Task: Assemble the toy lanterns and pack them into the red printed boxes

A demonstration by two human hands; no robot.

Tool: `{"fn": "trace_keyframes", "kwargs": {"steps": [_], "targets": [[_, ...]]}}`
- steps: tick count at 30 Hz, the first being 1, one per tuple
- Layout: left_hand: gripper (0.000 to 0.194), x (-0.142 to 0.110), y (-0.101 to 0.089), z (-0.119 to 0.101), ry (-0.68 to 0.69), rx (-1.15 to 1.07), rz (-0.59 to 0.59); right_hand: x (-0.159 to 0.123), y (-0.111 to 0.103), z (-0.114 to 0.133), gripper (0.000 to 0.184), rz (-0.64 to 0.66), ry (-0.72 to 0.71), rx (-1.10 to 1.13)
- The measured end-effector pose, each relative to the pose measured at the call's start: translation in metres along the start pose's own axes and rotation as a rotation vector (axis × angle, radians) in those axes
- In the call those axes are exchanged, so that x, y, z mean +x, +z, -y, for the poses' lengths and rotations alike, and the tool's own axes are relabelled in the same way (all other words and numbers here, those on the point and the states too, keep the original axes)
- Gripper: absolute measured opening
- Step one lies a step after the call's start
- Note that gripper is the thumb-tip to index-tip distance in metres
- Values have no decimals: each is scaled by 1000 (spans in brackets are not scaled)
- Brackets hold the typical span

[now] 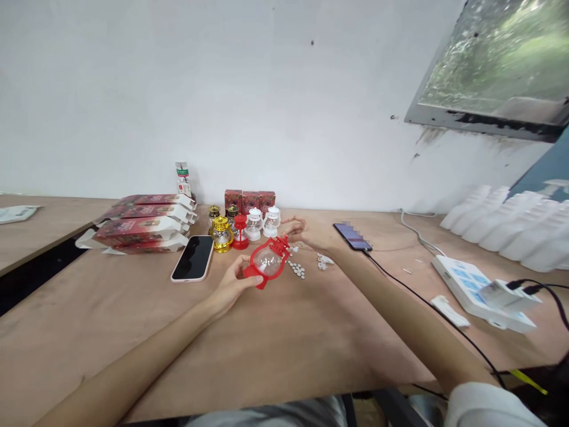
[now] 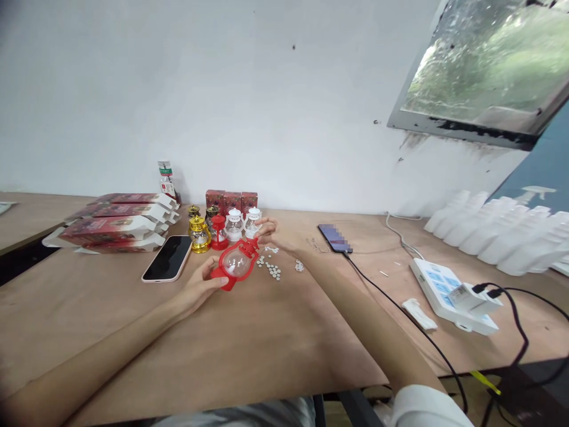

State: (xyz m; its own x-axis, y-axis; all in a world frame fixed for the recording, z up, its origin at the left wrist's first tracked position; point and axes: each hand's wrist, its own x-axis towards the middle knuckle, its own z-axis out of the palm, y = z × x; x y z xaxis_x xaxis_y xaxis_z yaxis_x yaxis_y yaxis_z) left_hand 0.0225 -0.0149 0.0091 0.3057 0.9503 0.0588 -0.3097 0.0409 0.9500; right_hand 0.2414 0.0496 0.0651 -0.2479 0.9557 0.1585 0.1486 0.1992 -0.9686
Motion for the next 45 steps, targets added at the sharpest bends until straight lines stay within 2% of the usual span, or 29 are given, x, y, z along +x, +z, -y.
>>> {"fn": "trace_keyframes", "kwargs": {"steps": [3,8,11,13,15,18,20,22,27,32,37,41,45], "targets": [[51,-1,1,-1,-13,31,27,2,9,7,37,28,-58,-113],[58,-3,-4,-4,-67,-89,75,-2,29,-11,21,39,-73,-319],[55,-2,-6,0,-74,-53,46,-2,26,-13,13,-36,-85,-502],[44,0,-5,3,-70,61,17,-2,18,-4,8,-96,-105,-561],[36,3,-4,6,-57,188,-8,-4,11,11,9,-155,-176,-658],[39,8,0,10,4,284,-28,-12,12,35,11,-238,-381,-920],[44,11,1,13,60,299,-42,-21,18,46,12,-246,-503,-1036],[45,15,1,16,102,300,-70,-31,28,49,13,-193,-591,-1093],[44,24,0,25,168,320,-104,-57,48,30,13,29,-692,-1255],[40,24,-1,29,220,408,-58,-74,60,7,13,96,-801,-1389],[37,22,-1,27,265,543,-85,-81,65,-14,17,-37,-973,-1496],[31,19,0,25,218,580,-74,-86,71,-31,28,-85,-1096,-1589],[55,10,-7,15,208,554,-22,-97,78,-40,26,-184,-1070,-1647]]}}
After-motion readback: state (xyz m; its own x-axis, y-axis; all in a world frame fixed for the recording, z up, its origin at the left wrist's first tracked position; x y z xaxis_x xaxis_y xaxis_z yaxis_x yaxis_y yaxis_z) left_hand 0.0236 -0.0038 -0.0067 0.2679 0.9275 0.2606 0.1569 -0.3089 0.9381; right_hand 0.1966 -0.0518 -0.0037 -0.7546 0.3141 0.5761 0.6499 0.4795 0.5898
